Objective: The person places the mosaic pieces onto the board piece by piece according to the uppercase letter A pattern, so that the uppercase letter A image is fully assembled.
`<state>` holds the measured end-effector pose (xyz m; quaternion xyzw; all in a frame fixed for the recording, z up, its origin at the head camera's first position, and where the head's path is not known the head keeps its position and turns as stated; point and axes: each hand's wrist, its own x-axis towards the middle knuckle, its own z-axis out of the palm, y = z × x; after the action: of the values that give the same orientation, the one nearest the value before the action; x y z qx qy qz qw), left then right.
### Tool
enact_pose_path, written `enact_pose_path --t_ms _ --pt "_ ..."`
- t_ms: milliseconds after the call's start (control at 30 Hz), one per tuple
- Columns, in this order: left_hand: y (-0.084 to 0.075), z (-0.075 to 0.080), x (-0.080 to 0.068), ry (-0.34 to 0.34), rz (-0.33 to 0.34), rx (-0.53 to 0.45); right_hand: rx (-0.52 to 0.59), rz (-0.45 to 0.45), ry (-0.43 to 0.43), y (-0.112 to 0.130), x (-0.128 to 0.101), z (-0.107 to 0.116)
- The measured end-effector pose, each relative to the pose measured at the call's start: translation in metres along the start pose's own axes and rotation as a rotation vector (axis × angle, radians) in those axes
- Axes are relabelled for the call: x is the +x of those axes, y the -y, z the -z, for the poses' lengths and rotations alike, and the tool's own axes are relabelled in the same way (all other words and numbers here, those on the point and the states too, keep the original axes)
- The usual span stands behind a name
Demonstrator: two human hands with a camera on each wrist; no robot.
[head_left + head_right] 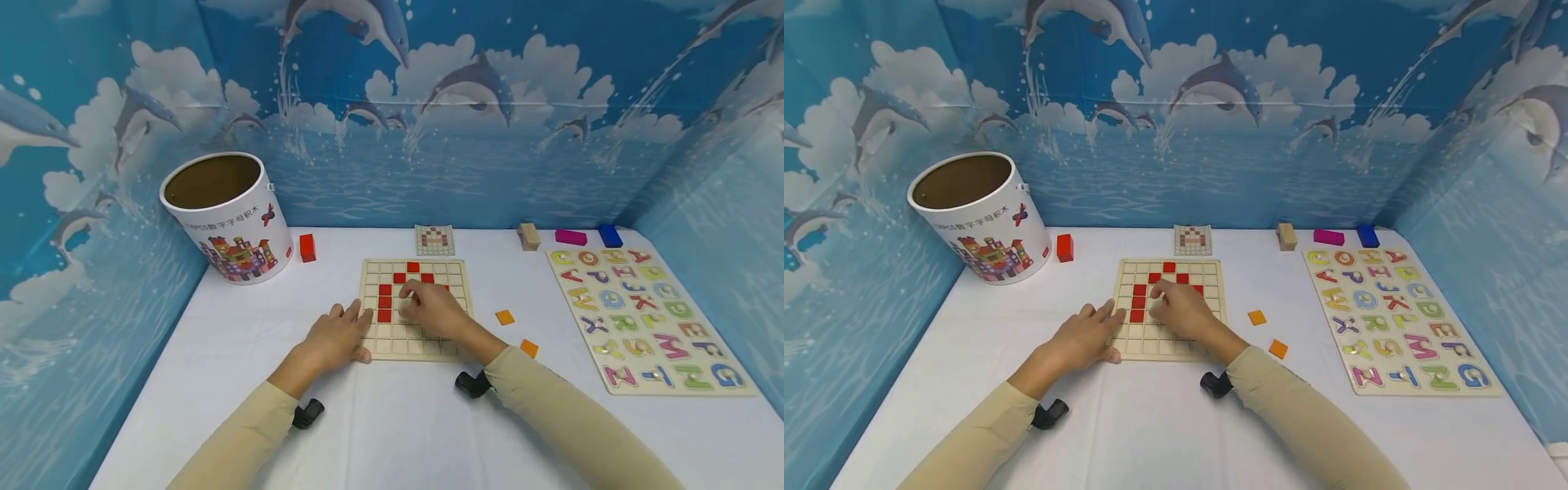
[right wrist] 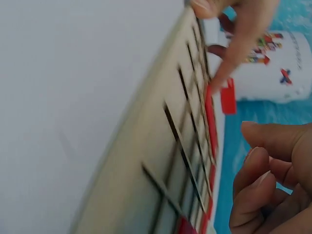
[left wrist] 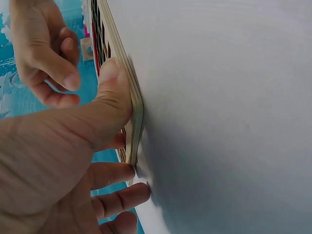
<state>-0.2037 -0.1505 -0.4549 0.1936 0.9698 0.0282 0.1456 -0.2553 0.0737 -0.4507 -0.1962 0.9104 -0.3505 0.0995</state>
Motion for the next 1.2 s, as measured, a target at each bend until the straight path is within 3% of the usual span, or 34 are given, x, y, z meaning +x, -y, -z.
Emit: enact_pose_path --t_ms 200,367,500,700,1200 --pt "0.001 -0.001 -0.002 -0.013 -0.008 -0.015 0.101 -0.069 -0.049 -0.033 -0.023 0.046" --pt "0.0 -0.002 -0.003 -0.012 -0.003 -0.028 0.108 -0.239 -0.127 -0.072 -0.05 0.077" --pt "-0.001 -0.002 -0.003 -0.016 -0.006 -0.021 0.111 -0.348 -0.153 -0.099 -0.071 0.09" --pt "-0.003 0.0 -0.004 -0.022 -0.006 -0.03 0.082 -0.391 -0.131 -0.118 -0.086 0.091" --pt "-0.003 0.0 -0.005 -0.033 -0.01 -0.032 -0.073 -0.398 -0.124 -0.119 -0.08 0.07"
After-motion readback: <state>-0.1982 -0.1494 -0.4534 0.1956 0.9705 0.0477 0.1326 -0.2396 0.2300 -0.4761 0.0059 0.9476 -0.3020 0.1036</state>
